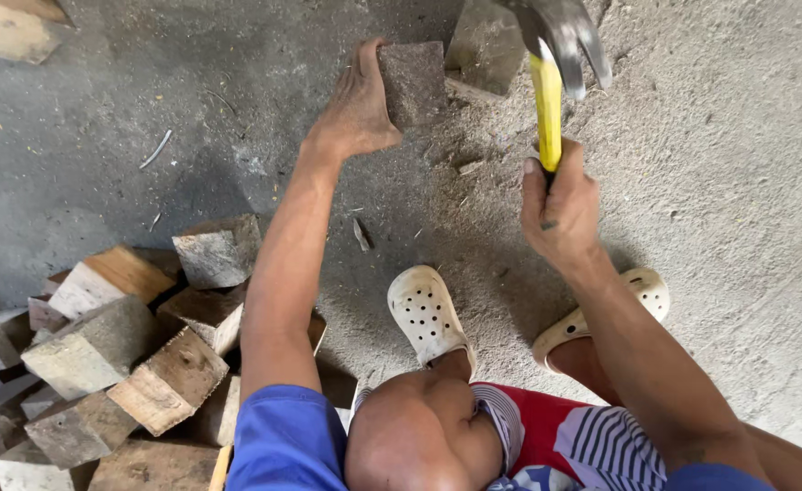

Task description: The person uses a hammer to split small blocks of wood on a concrete floor. They repeatedly pick up a block, position it, and strike it with the hammer to break it into smaller pieces, which are then added to a nearby pile.

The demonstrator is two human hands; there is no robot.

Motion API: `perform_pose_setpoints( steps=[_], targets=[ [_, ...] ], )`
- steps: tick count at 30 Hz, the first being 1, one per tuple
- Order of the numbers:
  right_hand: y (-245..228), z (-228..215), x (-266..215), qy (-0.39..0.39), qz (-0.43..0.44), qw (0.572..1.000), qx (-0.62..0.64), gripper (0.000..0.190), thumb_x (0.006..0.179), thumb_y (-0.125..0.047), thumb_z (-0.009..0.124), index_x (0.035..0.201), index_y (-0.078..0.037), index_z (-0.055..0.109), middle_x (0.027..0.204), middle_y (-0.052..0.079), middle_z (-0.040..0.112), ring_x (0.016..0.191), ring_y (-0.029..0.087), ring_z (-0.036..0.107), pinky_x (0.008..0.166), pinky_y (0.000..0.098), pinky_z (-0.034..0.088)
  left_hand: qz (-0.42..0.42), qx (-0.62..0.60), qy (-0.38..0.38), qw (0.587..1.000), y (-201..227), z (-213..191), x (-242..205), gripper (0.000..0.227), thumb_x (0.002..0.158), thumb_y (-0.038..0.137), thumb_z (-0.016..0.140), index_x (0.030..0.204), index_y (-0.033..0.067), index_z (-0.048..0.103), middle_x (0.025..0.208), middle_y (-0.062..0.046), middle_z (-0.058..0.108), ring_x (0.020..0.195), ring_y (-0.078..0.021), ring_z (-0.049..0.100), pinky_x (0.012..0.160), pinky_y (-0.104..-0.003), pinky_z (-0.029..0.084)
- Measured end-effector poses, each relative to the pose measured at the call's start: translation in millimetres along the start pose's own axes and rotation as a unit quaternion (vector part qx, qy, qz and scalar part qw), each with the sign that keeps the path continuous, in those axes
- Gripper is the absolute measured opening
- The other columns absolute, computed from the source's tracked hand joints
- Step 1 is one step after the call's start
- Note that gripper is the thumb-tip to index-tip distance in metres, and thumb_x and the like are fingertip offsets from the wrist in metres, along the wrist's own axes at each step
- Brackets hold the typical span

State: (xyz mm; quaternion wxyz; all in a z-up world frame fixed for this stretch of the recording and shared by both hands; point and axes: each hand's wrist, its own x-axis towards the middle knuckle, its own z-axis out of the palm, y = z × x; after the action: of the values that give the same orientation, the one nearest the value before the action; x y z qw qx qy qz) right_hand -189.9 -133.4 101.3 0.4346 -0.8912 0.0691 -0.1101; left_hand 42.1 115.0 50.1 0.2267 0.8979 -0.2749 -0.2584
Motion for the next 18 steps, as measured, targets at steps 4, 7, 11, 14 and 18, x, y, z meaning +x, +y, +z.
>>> perform_pose_setpoints(
  steps=[4,7,11,14,18],
  targets=[
    [-3,21,19,-0.230,0.170,0.953,-0.103,0.006,0.102,-0.003,0.050,0.104,0.003,0.050,0.059,0.007,0.053,0.035,0.015,0.048,0.023,0.0314,0.041,0.021,-0.009,0.012,1.000,-3,-2,2,0.134,0.056,0.015,0.097,0.154,-0.0004,0.007,0.151,-0.031,0.033,0.145,-0.0484,0.034,0.125,-0.057,0.026],
    [-5,8,14,-0.200,0.208,0.956,-0.044,0.013,0.106,-0.012,0.053,0.105,0.000,0.051,0.059,0.008,0.056,0.036,0.014,0.048,0.025,0.0323,0.038,0.035,-0.041,0.026,0.998,-6,4,4,0.142,0.049,0.020,0.103,0.152,0.0008,0.007,0.148,-0.031,0.036,0.141,-0.0465,0.039,0.122,-0.058,0.030],
    [8,-4,-1,-0.116,0.203,0.972,0.036,0.009,0.108,-0.011,0.052,0.106,-0.002,0.051,0.065,0.009,0.058,0.039,0.017,0.050,0.026,0.0311,0.039,0.034,-0.134,0.074,0.988,-7,15,-6,0.141,0.052,0.026,0.106,0.155,0.0130,0.012,0.152,-0.025,0.045,0.140,-0.0436,0.047,0.121,-0.059,0.036],
    [23,-10,-2,-0.092,0.117,0.989,0.010,0.012,0.107,-0.007,0.055,0.103,0.002,0.049,0.067,0.015,0.061,0.044,0.025,0.057,0.033,0.0354,0.043,0.057,-0.162,0.100,0.980,4,7,-13,0.132,0.056,0.029,0.108,0.156,0.0216,0.022,0.157,-0.020,0.049,0.145,-0.0422,0.048,0.122,-0.061,0.035],
    [38,-16,2,-0.132,0.166,0.976,-0.058,0.016,0.102,-0.007,0.059,0.103,0.004,0.047,0.066,0.024,0.063,0.052,0.038,0.067,0.042,0.0462,0.050,-0.009,-0.310,0.016,0.951,17,-25,-18,0.126,0.056,0.033,0.103,0.156,0.0161,0.029,0.156,-0.020,0.050,0.146,-0.0406,0.049,0.125,-0.059,0.035]
  ],
)
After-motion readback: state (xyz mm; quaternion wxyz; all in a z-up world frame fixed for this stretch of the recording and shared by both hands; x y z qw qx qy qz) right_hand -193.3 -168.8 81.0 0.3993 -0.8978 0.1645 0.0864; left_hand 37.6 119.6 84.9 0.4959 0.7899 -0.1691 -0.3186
